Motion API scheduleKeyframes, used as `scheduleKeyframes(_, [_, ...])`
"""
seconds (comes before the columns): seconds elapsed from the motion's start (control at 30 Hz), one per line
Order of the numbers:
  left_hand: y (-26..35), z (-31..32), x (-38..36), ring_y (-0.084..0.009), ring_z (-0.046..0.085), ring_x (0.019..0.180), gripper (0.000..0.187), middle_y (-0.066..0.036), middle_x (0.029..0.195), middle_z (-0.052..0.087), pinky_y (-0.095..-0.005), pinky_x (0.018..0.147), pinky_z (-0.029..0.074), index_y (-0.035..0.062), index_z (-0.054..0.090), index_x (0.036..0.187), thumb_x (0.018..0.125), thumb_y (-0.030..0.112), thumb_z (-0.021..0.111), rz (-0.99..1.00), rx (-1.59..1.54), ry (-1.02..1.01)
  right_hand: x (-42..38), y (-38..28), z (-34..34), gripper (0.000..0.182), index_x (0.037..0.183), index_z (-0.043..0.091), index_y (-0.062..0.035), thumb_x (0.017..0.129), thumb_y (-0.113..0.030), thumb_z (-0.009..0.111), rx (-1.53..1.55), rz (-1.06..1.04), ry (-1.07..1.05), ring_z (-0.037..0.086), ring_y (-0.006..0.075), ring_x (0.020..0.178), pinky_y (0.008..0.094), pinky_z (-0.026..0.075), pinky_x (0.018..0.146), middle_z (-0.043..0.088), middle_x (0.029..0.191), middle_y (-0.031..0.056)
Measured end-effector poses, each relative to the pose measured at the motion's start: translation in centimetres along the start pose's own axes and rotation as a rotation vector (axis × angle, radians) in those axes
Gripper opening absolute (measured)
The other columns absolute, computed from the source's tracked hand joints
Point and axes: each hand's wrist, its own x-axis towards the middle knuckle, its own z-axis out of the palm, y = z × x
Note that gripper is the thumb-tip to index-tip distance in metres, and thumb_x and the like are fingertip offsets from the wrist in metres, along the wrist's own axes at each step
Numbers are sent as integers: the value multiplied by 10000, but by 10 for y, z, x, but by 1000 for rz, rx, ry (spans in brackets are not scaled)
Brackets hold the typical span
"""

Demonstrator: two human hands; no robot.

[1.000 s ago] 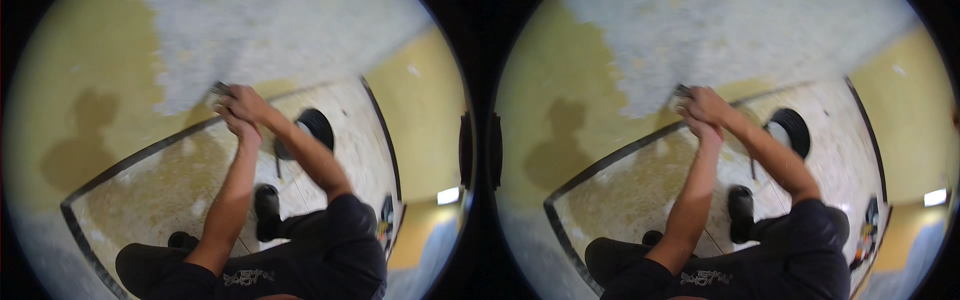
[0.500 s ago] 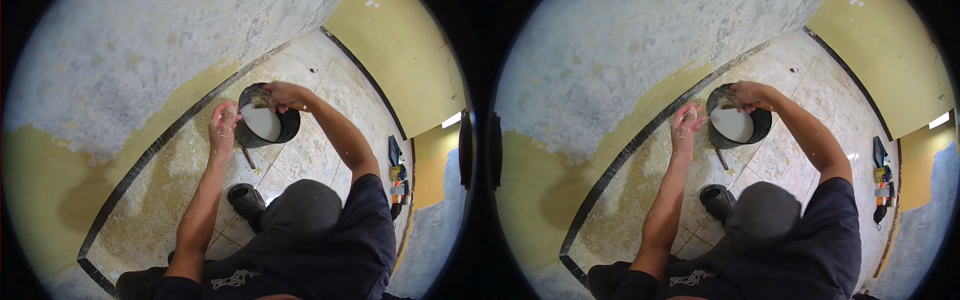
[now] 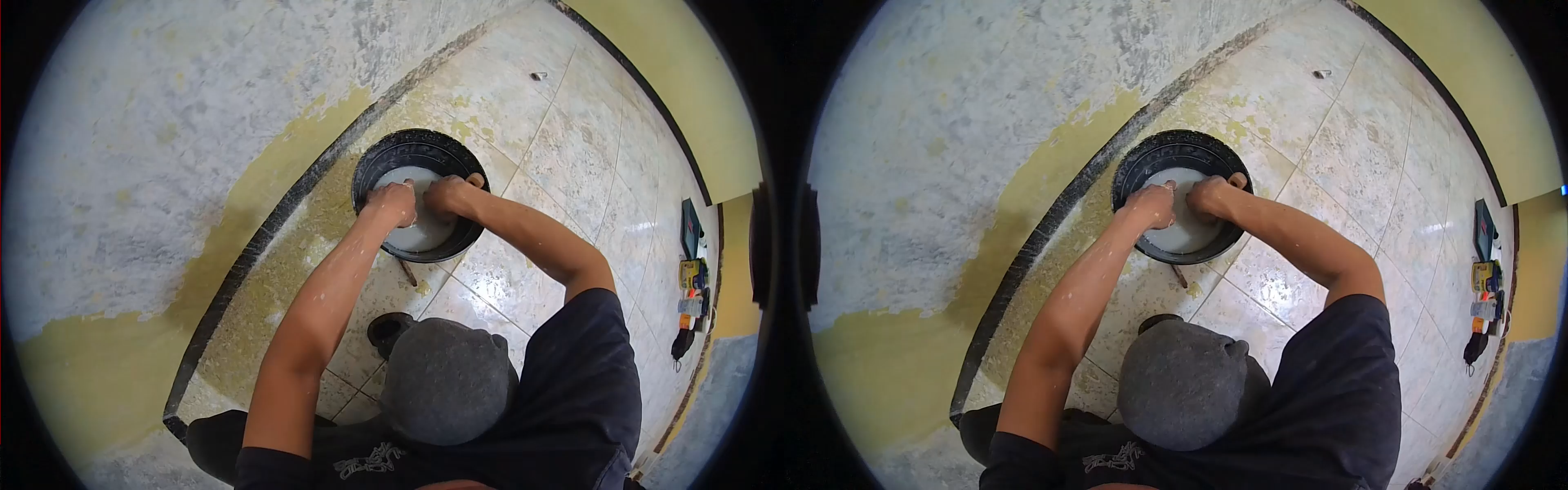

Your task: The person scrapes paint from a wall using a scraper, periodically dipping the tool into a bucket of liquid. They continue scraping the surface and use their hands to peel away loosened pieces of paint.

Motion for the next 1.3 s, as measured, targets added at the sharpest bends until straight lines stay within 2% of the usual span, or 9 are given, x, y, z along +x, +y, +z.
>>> scheduleKeyframes(0.13, [11, 16, 46, -331, 556, 1122, 444, -199, 1206, 569, -418, 925, 458, 22, 563, 1177, 751, 131, 618, 132, -32, -355, -38, 5, -9, 191, 880, 705, -79, 742, -176, 614, -50, 107, 420, 665, 259, 888, 337, 529, 709, 681, 952, 129])
scheduleKeyframes(0.37, [-1, 46, 60, -323, 583, 1078, 309, -142, 1159, 610, -406, 889, 481, 72, 670, 1033, 746, 180, 635, -39, 172, -40, -83, 9, -13, 177, 867, 637, -16, 701, -52, 589, 47, 153, 429, 666, 294, 796, 372, 536, 653, 669, 826, 156])
scheduleKeyframes(0.57, [24, 24, 74, -249, 426, 1278, 348, -56, 1346, 494, -431, 1040, 312, 136, 599, 1206, 867, 170, 527, -102, 256, -366, -107, 1, -2, 177, 860, 661, -20, 776, -120, 541, 67, 221, 712, 675, 251, 716, 339, 531, 603, 667, 768, 129])
scheduleKeyframes(0.9, [-51, 239, 201, -211, 483, 1222, 314, -17, 1331, 513, -384, 954, 416, 170, 630, 1171, 895, 233, 494, -192, 249, -686, -111, 9, 26, 353, 1057, 549, 58, 725, -61, 545, 209, 253, 685, 658, 296, 672, 391, 501, 545, 634, 713, 180])
scheduleKeyframes(0.97, [-50, 234, 186, -244, 552, 1138, 285, -67, 1248, 575, -397, 884, 467, 138, 665, 1096, 876, 215, 500, 82, 289, -345, -112, 11, 28, 362, 1058, 543, 63, 716, -57, 550, 217, 234, 684, 656, 310, 684, 402, 502, 555, 628, 708, 188])
scheduleKeyframes(1.07, [15, 69, 89, -288, 589, 1076, 342, -150, 1156, 608, -407, 884, 479, 88, 623, 1124, 875, 284, 494, -27, -167, -161, -119, 25, 35, 450, 1106, 514, 90, 690, -64, 591, 253, 194, 780, 626, 352, 668, 429, 491, 573, 623, 727, 196])
scheduleKeyframes(1.2, [35, 76, 75, -276, 648, 855, 243, -158, 907, 659, -421, 751, 505, 63, 660, 828, 740, 284, 612, 229, 31, 439, -124, 32, 49, 551, 1203, 464, 58, 725, -123, 672, 284, 216, 929, 593, 398, 698, 480, 452, 617, 617, 776, 221])
scheduleKeyframes(1.27, [39, 25, 53, -259, 638, 775, 184, -113, 772, 656, -438, 750, 478, 123, 694, 715, 742, 259, 571, 287, 121, 356, -138, 19, 21, 510, 1190, 501, 16, 759, -186, 686, 348, 363, 843, 592, 409, 726, 480, 451, 638, 625, 795, 235])
scheduleKeyframes(1.3, [29, 38, 37, -290, 642, 742, 154, -130, 675, 619, -390, 671, 497, 123, 666, 642, 707, 236, 585, 338, 206, 1163, -140, 21, 17, 483, 1172, 524, 8, 764, -190, 689, 287, 415, 861, 593, 411, 728, 479, 452, 649, 628, 800, 241])
